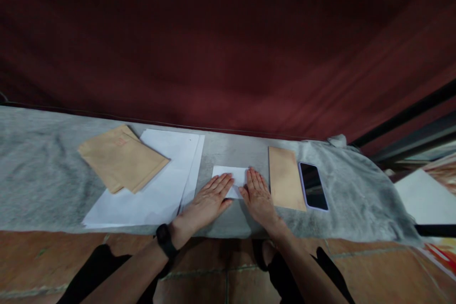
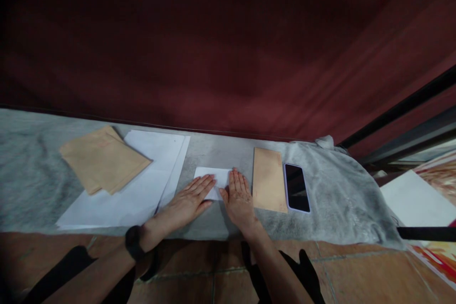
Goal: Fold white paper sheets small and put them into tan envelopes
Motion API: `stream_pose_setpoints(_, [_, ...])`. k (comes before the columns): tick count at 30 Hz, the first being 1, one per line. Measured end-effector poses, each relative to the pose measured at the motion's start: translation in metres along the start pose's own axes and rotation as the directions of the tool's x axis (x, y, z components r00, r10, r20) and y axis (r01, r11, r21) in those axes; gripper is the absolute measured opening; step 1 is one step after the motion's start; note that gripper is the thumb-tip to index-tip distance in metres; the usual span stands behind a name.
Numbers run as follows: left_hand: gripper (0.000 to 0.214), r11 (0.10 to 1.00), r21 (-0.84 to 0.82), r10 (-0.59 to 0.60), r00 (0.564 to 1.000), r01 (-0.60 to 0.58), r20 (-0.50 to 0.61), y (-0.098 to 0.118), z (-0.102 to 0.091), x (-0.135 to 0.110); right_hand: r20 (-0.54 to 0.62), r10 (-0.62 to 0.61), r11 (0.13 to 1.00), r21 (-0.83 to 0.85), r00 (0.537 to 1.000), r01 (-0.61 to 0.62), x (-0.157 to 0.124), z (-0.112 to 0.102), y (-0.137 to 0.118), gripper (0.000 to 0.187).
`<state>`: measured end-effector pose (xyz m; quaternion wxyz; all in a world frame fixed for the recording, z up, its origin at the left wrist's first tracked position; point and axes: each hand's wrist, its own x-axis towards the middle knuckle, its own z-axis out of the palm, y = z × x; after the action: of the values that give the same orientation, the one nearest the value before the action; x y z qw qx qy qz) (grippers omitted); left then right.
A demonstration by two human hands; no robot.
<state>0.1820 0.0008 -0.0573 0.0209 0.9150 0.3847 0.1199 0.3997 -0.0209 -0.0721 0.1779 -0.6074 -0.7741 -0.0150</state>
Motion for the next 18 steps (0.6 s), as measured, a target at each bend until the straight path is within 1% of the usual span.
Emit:
stream_pose_setpoints(3, [0.05,1.0,0.004,0.025,1.0,-0.025,0.016,-0.004,-0.004,0.001,0.004,0.019,1.0,-0.015,1.0,-0.019,0.0,0.001,0.0,0.058])
stream_pose_setpoints(5, [0.046,0.999,0.021,0.035,0.998,-0.036,0.048,-0.004,-0.008,0.002,0.0,0.036,0.999,-0.012,0.999,-0.036,0.0,0.002,0.0,0.056])
stream_pose_setpoints(9, [0.043,0.998,0.037,0.04,0.99,-0.046,0.135,0.002,-0.019,0.005,-0.024,0.059,0.997,0.047,0.998,-0.058,0.002,0.002,-0.001,0.053])
stream_pose_setpoints(11, [0.043,0.999,0.007,0.033,0.99,-0.035,0.134,0.005,-0.026,0.007,-0.038,0.074,0.994,0.088,0.997,-0.071,0.005,-0.003,-0.001,0.052])
stream_pose_setpoints(13, [0.039,0.999,-0.03,0.021,0.996,-0.019,0.089,0.004,-0.032,0.011,-0.034,0.06,0.989,0.134,0.998,-0.055,0.008,-0.011,-0.003,0.051])
stream_pose_setpoints(14, [0.036,0.999,-0.043,0.015,0.999,-0.013,0.051,0.004,-0.034,0.012,-0.021,0.032,0.987,0.158,0.999,-0.028,0.01,-0.016,-0.004,0.051])
stream_pose_setpoints(16, [0.032,0.998,-0.062,0.006,0.999,-0.008,-0.039,0.001,-0.036,0.015,0.02,-0.058,0.978,0.201,0.998,0.053,0.012,-0.026,-0.01,0.051])
stream_pose_setpoints(18, [0.03,0.996,-0.088,-0.007,0.99,-0.005,-0.139,-0.001,-0.039,0.017,0.063,-0.134,0.966,0.233,0.989,0.116,0.014,-0.033,-0.017,0.05])
